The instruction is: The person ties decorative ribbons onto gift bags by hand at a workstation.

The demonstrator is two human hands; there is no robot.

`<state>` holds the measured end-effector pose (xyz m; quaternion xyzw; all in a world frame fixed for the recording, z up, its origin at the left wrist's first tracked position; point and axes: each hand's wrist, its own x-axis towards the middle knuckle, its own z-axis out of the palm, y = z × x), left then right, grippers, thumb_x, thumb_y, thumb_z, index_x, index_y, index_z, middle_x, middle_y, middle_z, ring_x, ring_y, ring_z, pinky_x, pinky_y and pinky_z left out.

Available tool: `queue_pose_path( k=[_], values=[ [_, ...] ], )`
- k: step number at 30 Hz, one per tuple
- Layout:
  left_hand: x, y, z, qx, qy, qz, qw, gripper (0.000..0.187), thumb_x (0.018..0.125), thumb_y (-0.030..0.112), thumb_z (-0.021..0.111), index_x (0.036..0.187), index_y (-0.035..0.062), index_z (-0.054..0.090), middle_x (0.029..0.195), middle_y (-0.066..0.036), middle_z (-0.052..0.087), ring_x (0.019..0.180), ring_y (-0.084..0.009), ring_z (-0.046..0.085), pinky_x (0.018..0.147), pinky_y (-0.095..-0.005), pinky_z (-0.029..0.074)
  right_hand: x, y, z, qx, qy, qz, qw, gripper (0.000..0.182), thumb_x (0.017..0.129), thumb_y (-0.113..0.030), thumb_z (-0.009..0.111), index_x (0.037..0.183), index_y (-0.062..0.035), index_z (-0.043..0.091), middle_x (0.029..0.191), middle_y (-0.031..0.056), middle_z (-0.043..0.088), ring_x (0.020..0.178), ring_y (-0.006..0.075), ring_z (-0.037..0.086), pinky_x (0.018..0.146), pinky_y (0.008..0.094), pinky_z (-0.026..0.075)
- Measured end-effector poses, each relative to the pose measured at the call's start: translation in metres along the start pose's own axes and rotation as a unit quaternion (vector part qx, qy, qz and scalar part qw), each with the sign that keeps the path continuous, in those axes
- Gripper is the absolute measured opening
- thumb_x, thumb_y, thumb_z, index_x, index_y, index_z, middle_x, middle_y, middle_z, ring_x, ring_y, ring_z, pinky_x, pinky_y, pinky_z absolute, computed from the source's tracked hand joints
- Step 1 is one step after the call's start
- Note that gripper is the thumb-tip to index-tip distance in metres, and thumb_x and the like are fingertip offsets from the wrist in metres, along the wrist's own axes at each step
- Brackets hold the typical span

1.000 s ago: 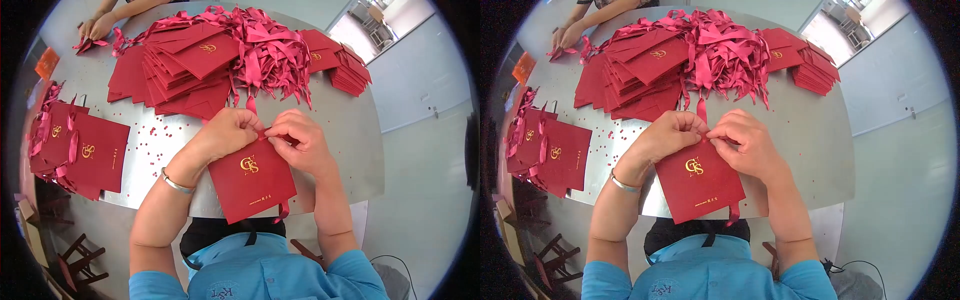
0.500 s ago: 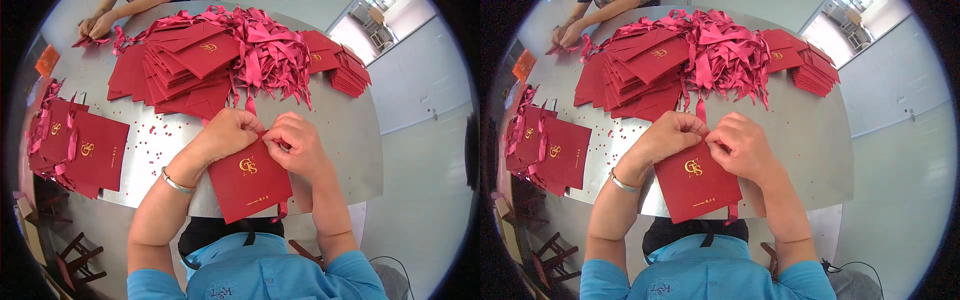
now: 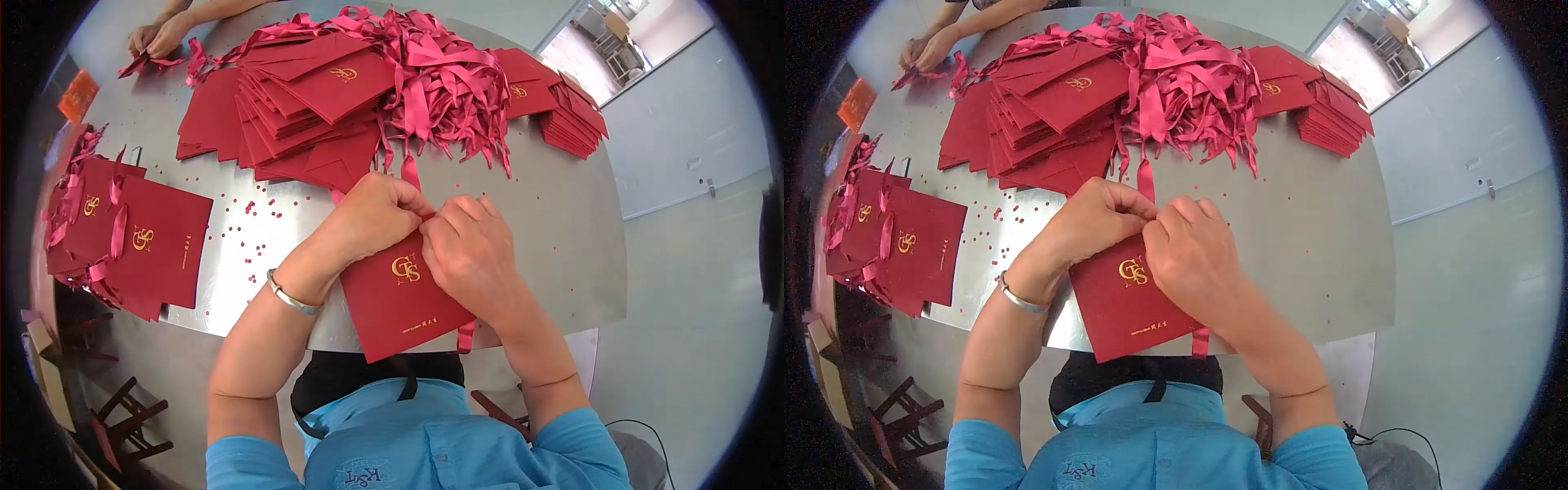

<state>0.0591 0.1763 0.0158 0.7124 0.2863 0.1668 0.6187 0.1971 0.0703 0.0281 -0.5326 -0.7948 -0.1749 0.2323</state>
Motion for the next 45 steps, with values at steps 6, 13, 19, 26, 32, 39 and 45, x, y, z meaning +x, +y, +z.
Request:
queue_pose_path(
  k=[6,13,19,26,32,39,45],
  values=[
    [0.001,-0.001,-0.002,0.008,0.003,0.016,1.000,0.018,0.080,-0.003,0.059,0.093,-0.0048,0.071,0.081,-0.007,0.071,0.077,-0.0103,0.063,0.072,-0.0261,0.052,0.002,0.000,0.000,0.033,-0.003,0.065,0.997,0.015,0.067,-0.003,0.073,0.075,-0.0059,0.061,0.075,0.0068,0.058,0.077,0.0258,0.057,0.068,0.0372,0.045],
    [0.000,-0.003,-0.002,0.069,0.037,0.054,0.996,0.016,0.081,-0.003,0.058,0.091,-0.0050,0.070,0.080,-0.009,0.070,0.075,-0.0119,0.063,0.071,-0.0271,0.052,0.007,0.006,-0.011,0.086,0.005,0.088,0.992,0.019,0.064,-0.004,0.076,0.075,-0.0066,0.061,0.076,0.0066,0.058,0.079,0.0275,0.058,0.070,0.0385,0.047],
    [0.006,-0.015,0.003,0.015,0.035,0.054,0.998,0.014,0.081,-0.006,0.060,0.095,-0.0055,0.062,0.082,-0.005,0.064,0.078,-0.0110,0.061,0.070,-0.0250,0.051,0.002,0.009,0.000,0.085,0.010,0.070,0.994,0.018,0.063,-0.003,0.076,0.070,-0.0056,0.060,0.074,0.0065,0.055,0.076,0.0267,0.057,0.070,0.0383,0.046],
    [0.006,-0.017,0.005,-0.017,0.023,0.053,0.998,0.013,0.081,-0.007,0.061,0.094,-0.0042,0.060,0.083,-0.004,0.062,0.077,-0.0099,0.059,0.069,-0.0238,0.050,0.003,0.015,-0.013,0.122,-0.013,0.094,0.988,0.017,0.065,-0.002,0.076,0.074,-0.0044,0.062,0.077,0.0060,0.059,0.077,0.0264,0.057,0.073,0.0378,0.045],
    [-0.006,-0.002,0.012,0.029,0.038,0.055,0.997,0.017,0.080,-0.007,0.060,0.097,-0.0038,0.057,0.083,-0.007,0.066,0.076,-0.0116,0.063,0.067,-0.0254,0.051,-0.003,0.036,-0.016,0.295,-0.026,0.149,0.944,0.020,0.074,-0.003,0.074,0.092,-0.0037,0.067,0.089,0.0075,0.067,0.084,0.0221,0.059,0.075,0.0341,0.046],
    [-0.020,0.018,0.026,0.145,0.084,0.118,0.979,0.028,0.075,-0.004,0.063,0.100,-0.0031,0.051,0.081,-0.016,0.067,0.075,-0.0224,0.068,0.067,-0.0327,0.052,0.000,0.038,-0.030,0.383,-0.147,0.232,0.882,0.014,0.081,0.001,0.067,0.094,-0.0029,0.068,0.088,0.0044,0.067,0.078,0.0119,0.059,0.070,0.0283,0.046],
    [-0.028,0.025,0.032,0.140,0.065,0.146,0.977,0.030,0.076,-0.005,0.063,0.103,-0.0010,0.050,0.080,-0.013,0.067,0.073,-0.0194,0.068,0.067,-0.0304,0.052,-0.007,0.056,-0.024,0.590,-0.188,0.307,0.722,0.019,0.090,0.004,0.057,0.107,-0.0017,0.060,0.099,0.0031,0.065,0.093,0.0094,0.060,0.081,0.0250,0.049]
  ],
)
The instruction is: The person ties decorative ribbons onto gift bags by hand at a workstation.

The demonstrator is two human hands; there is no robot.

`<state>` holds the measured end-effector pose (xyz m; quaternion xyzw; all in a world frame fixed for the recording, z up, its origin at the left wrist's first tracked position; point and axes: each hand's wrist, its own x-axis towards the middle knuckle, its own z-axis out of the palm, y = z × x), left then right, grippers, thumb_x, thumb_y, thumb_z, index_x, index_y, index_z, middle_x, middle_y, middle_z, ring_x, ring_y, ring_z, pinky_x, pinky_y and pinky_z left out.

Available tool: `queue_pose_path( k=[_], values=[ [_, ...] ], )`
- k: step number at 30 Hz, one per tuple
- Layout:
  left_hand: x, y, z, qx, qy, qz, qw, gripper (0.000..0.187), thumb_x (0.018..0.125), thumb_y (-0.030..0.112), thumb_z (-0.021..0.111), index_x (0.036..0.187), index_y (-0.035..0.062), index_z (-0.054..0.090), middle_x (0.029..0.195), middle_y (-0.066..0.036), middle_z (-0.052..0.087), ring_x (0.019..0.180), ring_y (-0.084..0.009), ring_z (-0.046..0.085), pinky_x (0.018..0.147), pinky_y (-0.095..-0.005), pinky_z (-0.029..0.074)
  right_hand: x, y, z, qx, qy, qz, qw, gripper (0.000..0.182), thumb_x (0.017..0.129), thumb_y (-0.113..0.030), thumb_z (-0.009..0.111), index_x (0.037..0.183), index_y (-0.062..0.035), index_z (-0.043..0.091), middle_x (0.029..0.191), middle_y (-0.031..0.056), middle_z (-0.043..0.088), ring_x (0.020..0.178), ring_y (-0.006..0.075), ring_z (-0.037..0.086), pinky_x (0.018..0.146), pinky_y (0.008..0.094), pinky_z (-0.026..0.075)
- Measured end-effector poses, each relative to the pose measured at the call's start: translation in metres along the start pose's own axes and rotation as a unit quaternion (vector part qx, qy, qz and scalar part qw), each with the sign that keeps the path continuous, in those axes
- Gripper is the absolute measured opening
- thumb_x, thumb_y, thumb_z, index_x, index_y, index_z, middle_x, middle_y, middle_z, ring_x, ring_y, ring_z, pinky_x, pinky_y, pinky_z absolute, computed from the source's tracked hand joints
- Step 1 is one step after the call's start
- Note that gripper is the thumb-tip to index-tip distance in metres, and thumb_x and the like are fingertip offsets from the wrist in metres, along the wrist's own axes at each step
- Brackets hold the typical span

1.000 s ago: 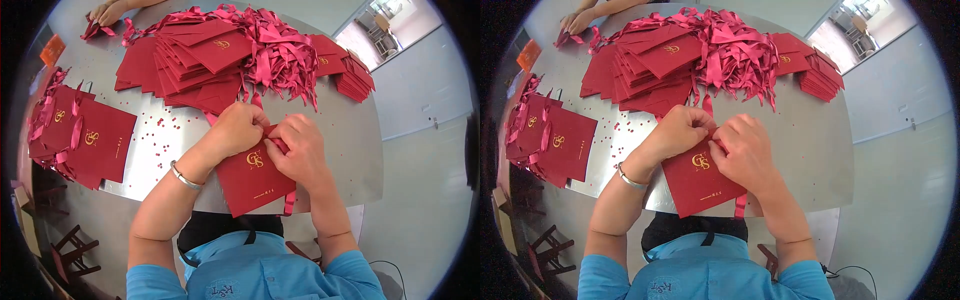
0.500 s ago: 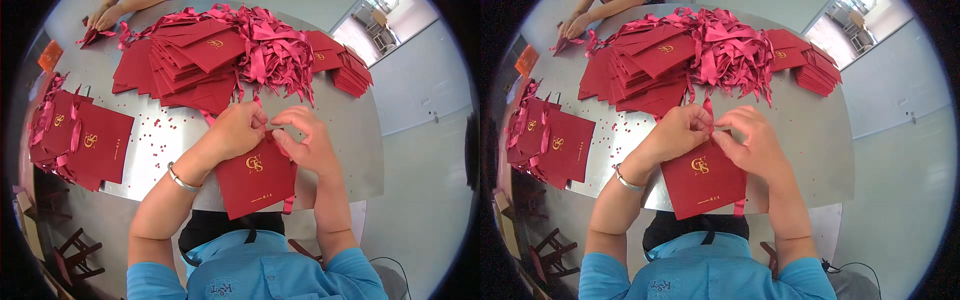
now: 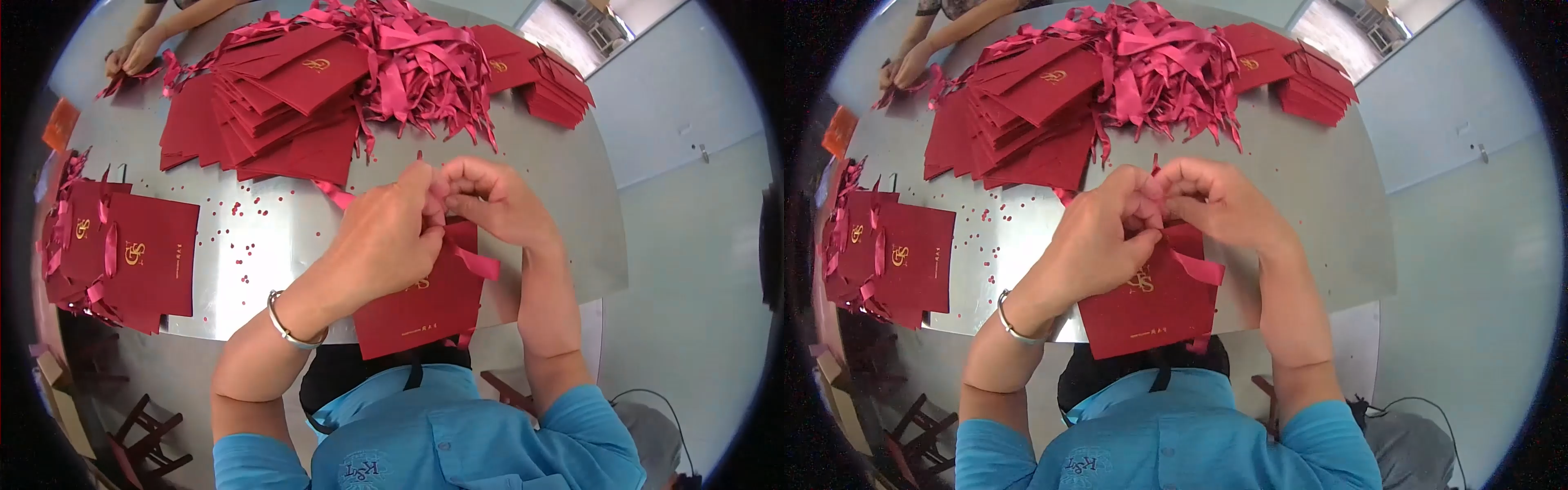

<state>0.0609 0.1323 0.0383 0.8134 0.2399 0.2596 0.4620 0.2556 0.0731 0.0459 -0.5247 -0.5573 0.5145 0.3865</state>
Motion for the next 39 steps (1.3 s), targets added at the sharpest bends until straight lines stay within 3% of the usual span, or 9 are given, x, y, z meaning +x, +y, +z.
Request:
queue_pose_path(
  k=[5,11,14,20,22,26,28,32,39],
  values=[
    [-0.002,0.003,-0.002,-0.072,-0.016,-0.010,0.997,0.027,0.079,-0.011,0.062,0.102,-0.0014,0.053,0.080,-0.007,0.067,0.078,-0.0102,0.066,0.069,-0.0231,0.052,0.000,0.004,-0.006,0.090,-0.073,0.034,0.993,0.021,0.092,0.005,0.054,0.111,-0.0012,0.057,0.108,0.0043,0.063,0.100,0.0107,0.060,0.087,0.0260,0.048],
    [0.000,0.006,-0.009,-0.097,-0.059,-0.024,0.993,0.027,0.078,-0.011,0.064,0.100,-0.0002,0.054,0.081,-0.008,0.071,0.079,-0.0079,0.065,0.071,-0.0224,0.051,-0.002,0.009,-0.012,0.093,-0.127,0.023,0.987,0.032,0.087,0.005,0.057,0.118,-0.0018,0.058,0.103,0.0047,0.066,0.097,0.0115,0.062,0.089,0.0268,0.048],
    [0.000,0.007,-0.010,-0.086,-0.065,0.004,0.994,0.027,0.077,-0.010,0.065,0.099,0.0004,0.054,0.080,-0.007,0.072,0.078,-0.0073,0.066,0.071,-0.0227,0.051,-0.002,0.003,-0.011,0.009,-0.143,0.023,0.989,0.033,0.083,0.004,0.058,0.116,-0.0018,0.060,0.101,0.0037,0.066,0.097,0.0115,0.062,0.088,0.0269,0.048],
    [-0.002,0.009,-0.006,-0.063,-0.076,0.019,0.995,0.027,0.076,-0.011,0.065,0.098,0.0008,0.054,0.079,-0.005,0.070,0.079,-0.0079,0.066,0.072,-0.0231,0.051,0.000,0.008,-0.010,0.044,-0.161,0.023,0.986,0.036,0.075,0.007,0.058,0.110,-0.0013,0.061,0.099,0.0025,0.065,0.093,0.0108,0.061,0.084,0.0266,0.048],
    [-0.002,0.009,-0.006,-0.080,-0.079,0.017,0.994,0.026,0.077,-0.011,0.065,0.097,0.0009,0.054,0.080,-0.005,0.069,0.079,-0.0081,0.065,0.073,-0.0232,0.051,0.002,0.010,-0.010,0.079,-0.168,0.060,0.981,0.050,0.068,0.011,0.059,0.117,-0.0001,0.061,0.110,0.0049,0.065,0.101,0.0135,0.060,0.089,0.0282,0.047],
    [0.000,0.003,-0.008,-0.143,-0.104,0.008,0.984,0.023,0.078,-0.013,0.062,0.095,0.0007,0.054,0.084,-0.003,0.065,0.081,-0.0083,0.064,0.074,-0.0232,0.051,0.005,0.014,-0.004,0.164,-0.157,0.073,0.971,0.053,0.066,0.012,0.058,0.118,0.0003,0.059,0.110,0.0064,0.065,0.103,0.0146,0.060,0.089,0.0280,0.047],
    [0.002,-0.001,-0.008,-0.135,-0.118,0.019,0.984,0.023,0.079,-0.013,0.062,0.095,0.0006,0.053,0.084,-0.003,0.064,0.081,-0.0080,0.063,0.075,-0.0227,0.051,0.006,0.014,-0.001,0.205,-0.131,0.086,0.966,0.042,0.070,0.008,0.060,0.112,0.0022,0.058,0.100,0.0065,0.065,0.092,0.0127,0.061,0.080,0.0248,0.048],
    [0.004,0.001,-0.009,-0.191,-0.158,-0.009,0.969,0.021,0.080,-0.014,0.060,0.094,0.0008,0.053,0.084,-0.003,0.063,0.081,-0.0074,0.062,0.074,-0.0215,0.050,0.008,0.021,-0.010,0.165,-0.129,0.092,0.973,0.038,0.071,0.006,0.062,0.109,0.0011,0.059,0.096,0.0070,0.066,0.088,0.0129,0.062,0.077,0.0249,0.048],
    [0.009,-0.013,-0.002,-0.161,-0.158,-0.112,0.968,0.019,0.082,-0.012,0.060,0.094,0.0012,0.052,0.083,-0.001,0.060,0.077,-0.0071,0.058,0.071,-0.0212,0.048,0.001,0.009,-0.020,-0.072,0.116,0.030,0.990,0.022,0.075,0.005,0.062,0.095,-0.0034,0.058,0.083,0.0038,0.066,0.079,0.0111,0.062,0.072,0.0263,0.048]
  ],
)
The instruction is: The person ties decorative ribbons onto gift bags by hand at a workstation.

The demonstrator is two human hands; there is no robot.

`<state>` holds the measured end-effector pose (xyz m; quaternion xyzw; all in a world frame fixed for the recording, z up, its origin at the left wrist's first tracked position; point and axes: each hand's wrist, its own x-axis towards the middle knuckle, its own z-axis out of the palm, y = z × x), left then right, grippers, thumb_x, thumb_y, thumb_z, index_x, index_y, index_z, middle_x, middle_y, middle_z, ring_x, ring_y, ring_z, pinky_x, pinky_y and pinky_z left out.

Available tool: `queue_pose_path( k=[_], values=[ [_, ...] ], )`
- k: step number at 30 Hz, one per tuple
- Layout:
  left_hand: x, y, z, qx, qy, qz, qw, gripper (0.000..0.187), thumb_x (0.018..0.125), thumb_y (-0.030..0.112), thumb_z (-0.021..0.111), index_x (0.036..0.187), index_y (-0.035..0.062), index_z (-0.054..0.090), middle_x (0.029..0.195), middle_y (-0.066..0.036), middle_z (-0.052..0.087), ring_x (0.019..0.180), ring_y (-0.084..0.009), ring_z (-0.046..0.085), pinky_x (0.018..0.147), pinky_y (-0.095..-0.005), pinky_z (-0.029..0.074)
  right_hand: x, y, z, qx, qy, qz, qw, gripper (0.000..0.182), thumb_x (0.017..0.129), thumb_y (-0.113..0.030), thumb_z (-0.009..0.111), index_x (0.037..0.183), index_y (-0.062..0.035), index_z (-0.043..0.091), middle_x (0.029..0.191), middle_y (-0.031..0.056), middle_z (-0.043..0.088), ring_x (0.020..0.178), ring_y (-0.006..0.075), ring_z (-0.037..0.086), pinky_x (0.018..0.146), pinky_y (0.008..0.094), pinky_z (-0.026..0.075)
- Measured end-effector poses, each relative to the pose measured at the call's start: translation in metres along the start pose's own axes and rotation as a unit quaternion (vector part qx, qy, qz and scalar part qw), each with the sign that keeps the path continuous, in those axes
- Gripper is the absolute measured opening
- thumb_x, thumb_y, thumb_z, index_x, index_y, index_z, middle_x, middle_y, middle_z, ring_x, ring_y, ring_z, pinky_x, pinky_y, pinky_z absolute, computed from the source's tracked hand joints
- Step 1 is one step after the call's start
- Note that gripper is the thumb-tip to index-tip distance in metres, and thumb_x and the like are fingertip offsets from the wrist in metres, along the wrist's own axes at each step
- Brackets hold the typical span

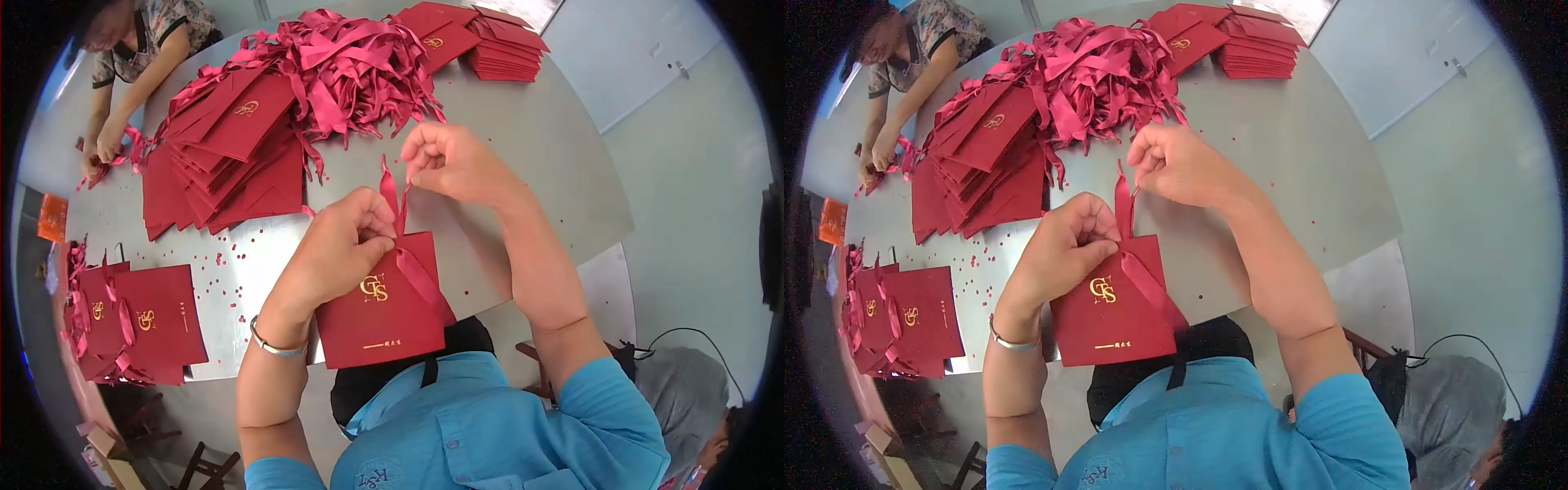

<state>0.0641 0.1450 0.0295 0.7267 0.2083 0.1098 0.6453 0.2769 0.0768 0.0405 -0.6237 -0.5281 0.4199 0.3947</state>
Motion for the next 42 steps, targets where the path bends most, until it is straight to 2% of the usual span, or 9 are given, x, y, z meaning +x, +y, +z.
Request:
queue_pose_path(
  k=[4,7,9,11,16,18,20,33,42],
  values=[
    [0.007,-0.013,0.000,0.026,0.013,-0.009,1.000,0.017,0.079,-0.010,0.062,0.092,-0.0026,0.054,0.081,-0.007,0.063,0.078,-0.0140,0.063,0.070,-0.0266,0.051,0.007,0.011,0.008,-0.082,0.101,-0.037,0.991,0.017,0.077,0.004,0.062,0.091,-0.0031,0.055,0.082,0.0049,0.065,0.077,0.0100,0.061,0.069,0.0257,0.047],
    [0.008,-0.017,0.002,0.053,0.029,0.007,0.998,0.016,0.078,-0.009,0.064,0.089,-0.0028,0.054,0.079,-0.008,0.063,0.078,-0.0142,0.063,0.070,-0.0279,0.051,0.008,0.009,0.019,-0.036,0.142,-0.038,0.989,0.015,0.079,0.004,0.063,0.089,-0.0029,0.055,0.080,0.0031,0.063,0.074,0.0097,0.059,0.068,0.0243,0.046],
    [0.008,-0.015,0.002,0.073,0.014,-0.007,0.997,0.017,0.082,-0.011,0.062,0.093,-0.0002,0.054,0.084,-0.001,0.060,0.079,-0.0072,0.058,0.071,-0.0222,0.049,0.015,0.018,0.029,-0.016,0.137,-0.062,0.988,0.013,0.080,0.002,0.063,0.089,-0.0032,0.055,0.079,0.0019,0.061,0.073,0.0090,0.058,0.068,0.0242,0.046],
    [0.007,-0.013,0.005,0.100,0.034,-0.007,0.994,0.015,0.082,-0.009,0.062,0.092,-0.0005,0.055,0.084,-0.001,0.061,0.079,-0.0073,0.058,0.071,-0.0226,0.049,0.017,0.023,0.030,0.003,0.135,-0.088,0.987,0.011,0.082,0.001,0.063,0.089,-0.0034,0.056,0.079,0.0006,0.060,0.071,0.0084,0.057,0.067,0.0241,0.047],
    [0.003,-0.007,0.008,0.160,0.044,-0.043,0.985,0.012,0.082,-0.006,0.064,0.092,-0.0018,0.060,0.083,-0.005,0.065,0.079,-0.0091,0.060,0.072,-0.0251,0.050,0.018,0.018,0.025,0.172,0.049,0.024,0.984,0.008,0.085,-0.003,0.063,0.090,-0.0051,0.057,0.080,-0.0008,0.058,0.070,0.0064,0.055,0.062,0.0225,0.046],
    [0.000,-0.008,0.009,0.238,0.073,0.058,0.967,0.013,0.081,-0.006,0.063,0.093,-0.0025,0.061,0.081,-0.007,0.066,0.078,-0.0114,0.061,0.071,-0.0271,0.051,0.022,0.025,0.029,0.144,0.079,-0.015,0.986,0.009,0.085,-0.004,0.064,0.091,-0.0048,0.056,0.080,-0.0007,0.059,0.069,0.0065,0.055,0.060,0.0217,0.045],
    [0.000,-0.009,0.008,0.236,0.069,0.058,0.968,0.015,0.081,-0.007,0.062,0.095,-0.0026,0.061,0.081,-0.008,0.065,0.077,-0.0124,0.061,0.071,-0.0276,0.050,0.024,0.030,0.030,0.116,0.106,-0.051,0.986,0.010,0.085,-0.004,0.064,0.092,-0.0046,0.056,0.080,-0.0005,0.059,0.068,0.0067,0.055,0.057,0.0209,0.043],
    [0.002,-0.008,0.002,0.101,0.011,-0.001,0.995,0.016,0.081,-0.009,0.056,0.094,-0.0031,0.062,0.079,-0.006,0.065,0.073,-0.0096,0.058,0.068,-0.0265,0.049,0.038,0.030,0.029,0.122,0.131,0.034,0.983,0.016,0.086,-0.005,0.066,0.097,-0.0030,0.055,0.081,0.0036,0.061,0.065,0.0076,0.058,0.048,0.0212,0.047],
    [0.003,-0.011,0.004,0.167,0.014,0.016,0.986,0.015,0.080,-0.007,0.056,0.093,-0.0033,0.062,0.079,-0.008,0.065,0.073,-0.0126,0.058,0.068,-0.0279,0.048,0.044,0.032,0.037,0.068,0.183,0.020,0.981,0.015,0.085,-0.003,0.067,0.095,-0.0012,0.055,0.080,0.0041,0.062,0.060,0.0061,0.056,0.042,0.0210,0.045]
  ],
)
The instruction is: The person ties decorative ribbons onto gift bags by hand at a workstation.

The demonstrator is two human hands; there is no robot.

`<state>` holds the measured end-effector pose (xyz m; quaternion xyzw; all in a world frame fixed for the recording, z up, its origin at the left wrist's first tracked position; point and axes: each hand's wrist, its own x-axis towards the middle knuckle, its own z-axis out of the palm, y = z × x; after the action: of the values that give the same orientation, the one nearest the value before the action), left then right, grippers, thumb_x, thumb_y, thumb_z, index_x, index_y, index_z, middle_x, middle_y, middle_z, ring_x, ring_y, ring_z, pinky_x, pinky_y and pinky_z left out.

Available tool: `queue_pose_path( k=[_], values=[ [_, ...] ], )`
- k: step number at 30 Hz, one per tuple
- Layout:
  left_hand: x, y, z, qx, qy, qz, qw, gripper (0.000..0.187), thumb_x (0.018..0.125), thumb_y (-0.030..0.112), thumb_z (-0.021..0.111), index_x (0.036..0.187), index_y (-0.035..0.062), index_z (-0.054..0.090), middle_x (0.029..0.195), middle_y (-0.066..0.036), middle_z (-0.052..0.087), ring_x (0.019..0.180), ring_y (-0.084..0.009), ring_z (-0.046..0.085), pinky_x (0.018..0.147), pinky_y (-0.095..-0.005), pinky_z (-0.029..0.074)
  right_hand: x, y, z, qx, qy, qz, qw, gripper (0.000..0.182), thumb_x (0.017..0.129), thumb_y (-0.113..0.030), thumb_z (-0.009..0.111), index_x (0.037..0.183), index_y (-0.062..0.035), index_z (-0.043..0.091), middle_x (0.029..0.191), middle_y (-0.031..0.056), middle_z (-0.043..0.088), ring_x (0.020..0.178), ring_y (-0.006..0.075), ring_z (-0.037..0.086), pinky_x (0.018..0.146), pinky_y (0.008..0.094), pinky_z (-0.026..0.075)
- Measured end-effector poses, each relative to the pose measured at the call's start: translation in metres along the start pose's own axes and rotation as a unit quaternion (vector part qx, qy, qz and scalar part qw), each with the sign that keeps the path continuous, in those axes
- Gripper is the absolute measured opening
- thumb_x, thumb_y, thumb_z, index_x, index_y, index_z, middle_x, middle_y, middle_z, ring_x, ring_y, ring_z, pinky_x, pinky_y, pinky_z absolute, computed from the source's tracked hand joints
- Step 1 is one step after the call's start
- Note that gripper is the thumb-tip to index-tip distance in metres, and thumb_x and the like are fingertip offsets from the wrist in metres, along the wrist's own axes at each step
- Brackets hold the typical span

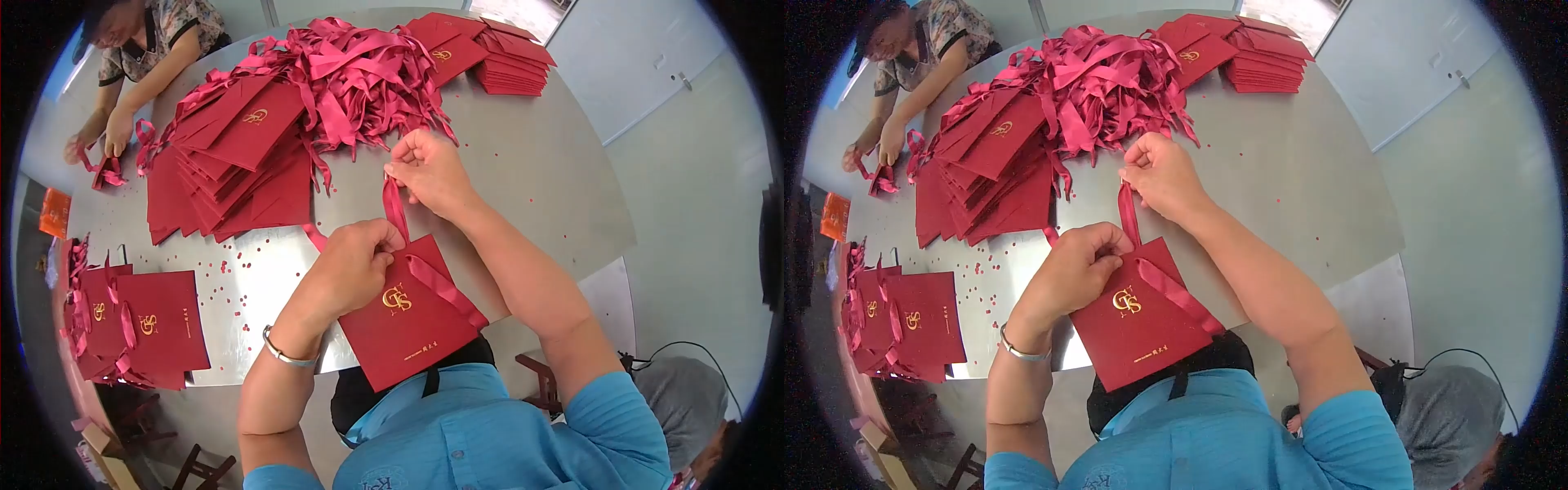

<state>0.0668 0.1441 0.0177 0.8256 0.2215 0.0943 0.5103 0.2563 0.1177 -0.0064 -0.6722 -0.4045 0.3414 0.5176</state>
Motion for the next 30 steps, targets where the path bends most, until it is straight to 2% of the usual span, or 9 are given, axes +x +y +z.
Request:
queue_pose_path(
  k=[5,8,11,13,20,22,25,27,30],
  values=[
    [0.000,0.003,-0.001,0.016,-0.005,0.002,1.000,0.016,0.080,-0.007,0.057,0.094,-0.0037,0.062,0.080,-0.010,0.065,0.074,-0.0149,0.059,0.069,-0.0286,0.049,0.005,0.011,0.002,-0.035,0.037,-0.069,0.996,0.015,0.085,-0.003,0.067,0.094,-0.0008,0.055,0.077,0.0038,0.061,0.055,0.0057,0.054,0.041,0.0211,0.044],
    [-0.001,0.001,0.001,0.012,0.008,0.002,1.000,0.016,0.080,-0.006,0.057,0.095,-0.0036,0.062,0.081,-0.011,0.066,0.075,-0.0159,0.060,0.070,-0.0291,0.049,0.003,0.007,0.001,-0.051,0.023,-0.058,0.997,0.014,0.085,-0.004,0.067,0.092,-0.0011,0.055,0.078,0.0038,0.062,0.055,0.0055,0.054,0.041,0.0211,0.043],
    [-0.001,0.000,0.001,0.022,0.019,0.013,0.999,0.016,0.081,-0.005,0.058,0.097,-0.0031,0.062,0.083,-0.012,0.066,0.077,-0.0166,0.062,0.072,-0.0298,0.050,-0.001,-0.002,0.000,-0.052,0.012,-0.004,0.999,0.014,0.086,-0.006,0.068,0.094,-0.0010,0.058,0.078,0.0034,0.062,0.057,0.0058,0.055,0.042,0.0210,0.044],
    [-0.001,0.000,0.000,0.032,0.019,0.017,0.999,0.017,0.081,-0.004,0.059,0.097,-0.0029,0.063,0.084,-0.012,0.067,0.078,-0.0170,0.062,0.072,-0.0302,0.050,-0.001,-0.002,-0.002,-0.007,0.005,0.018,1.000,0.014,0.088,-0.010,0.067,0.097,-0.0004,0.062,0.079,0.0031,0.063,0.063,0.0061,0.058,0.044,0.0206,0.045],
    [0.000,-0.002,-0.002,0.034,0.008,0.009,0.999,0.018,0.081,-0.003,0.060,0.099,-0.0026,0.062,0.085,-0.012,0.066,0.077,-0.0174,0.062,0.072,-0.0303,0.050,-0.003,-0.004,-0.007,-0.021,-0.002,0.011,1.000,0.016,0.090,-0.012,0.064,0.101,-0.0003,0.065,0.083,0.0027,0.065,0.069,0.0063,0.061,0.047,0.0201,0.047],
    [0.000,-0.002,-0.002,0.035,0.011,0.019,0.999,0.019,0.081,-0.004,0.060,0.099,-0.0026,0.061,0.084,-0.011,0.066,0.077,-0.0173,0.062,0.072,-0.0300,0.050,-0.005,-0.006,-0.008,-0.020,-0.003,0.009,1.000,0.019,0.088,-0.013,0.067,0.102,-0.0002,0.065,0.083,0.0028,0.066,0.070,0.0064,0.062,0.048,0.0202,0.048],
    [0.000,0.000,-0.003,0.018,-0.012,-0.013,1.000,0.021,0.079,-0.006,0.060,0.100,-0.0027,0.061,0.082,-0.010,0.064,0.076,-0.0170,0.061,0.072,-0.0293,0.050,-0.005,-0.008,-0.008,-0.041,-0.004,0.013,0.999,0.024,0.085,-0.014,0.071,0.104,0.0001,0.064,0.085,0.0037,0.066,0.071,0.0068,0.062,0.049,0.0209,0.048],
    [0.000,-0.001,-0.002,0.023,-0.004,0.020,1.000,0.022,0.078,-0.007,0.060,0.100,-0.0027,0.060,0.081,-0.009,0.063,0.076,-0.0160,0.060,0.072,-0.0286,0.050,-0.003,-0.003,-0.008,-0.047,-0.013,0.005,0.999,0.027,0.083,-0.014,0.072,0.105,0.0002,0.064,0.087,0.0041,0.066,0.071,0.0071,0.062,0.050,0.0211,0.048],
    [0.000,-0.002,-0.002,0.029,-0.008,0.018,0.999,0.022,0.078,-0.007,0.061,0.099,-0.0026,0.060,0.081,-0.008,0.064,0.076,-0.0154,0.060,0.072,-0.0287,0.050,-0.001,0.002,-0.008,-0.056,-0.022,-0.012,0.998,0.031,0.081,-0.016,0.075,0.106,0.0002,0.064,0.090,0.0045,0.066,0.071,0.0074,0.061,0.050,0.0211,0.048]
  ],
)
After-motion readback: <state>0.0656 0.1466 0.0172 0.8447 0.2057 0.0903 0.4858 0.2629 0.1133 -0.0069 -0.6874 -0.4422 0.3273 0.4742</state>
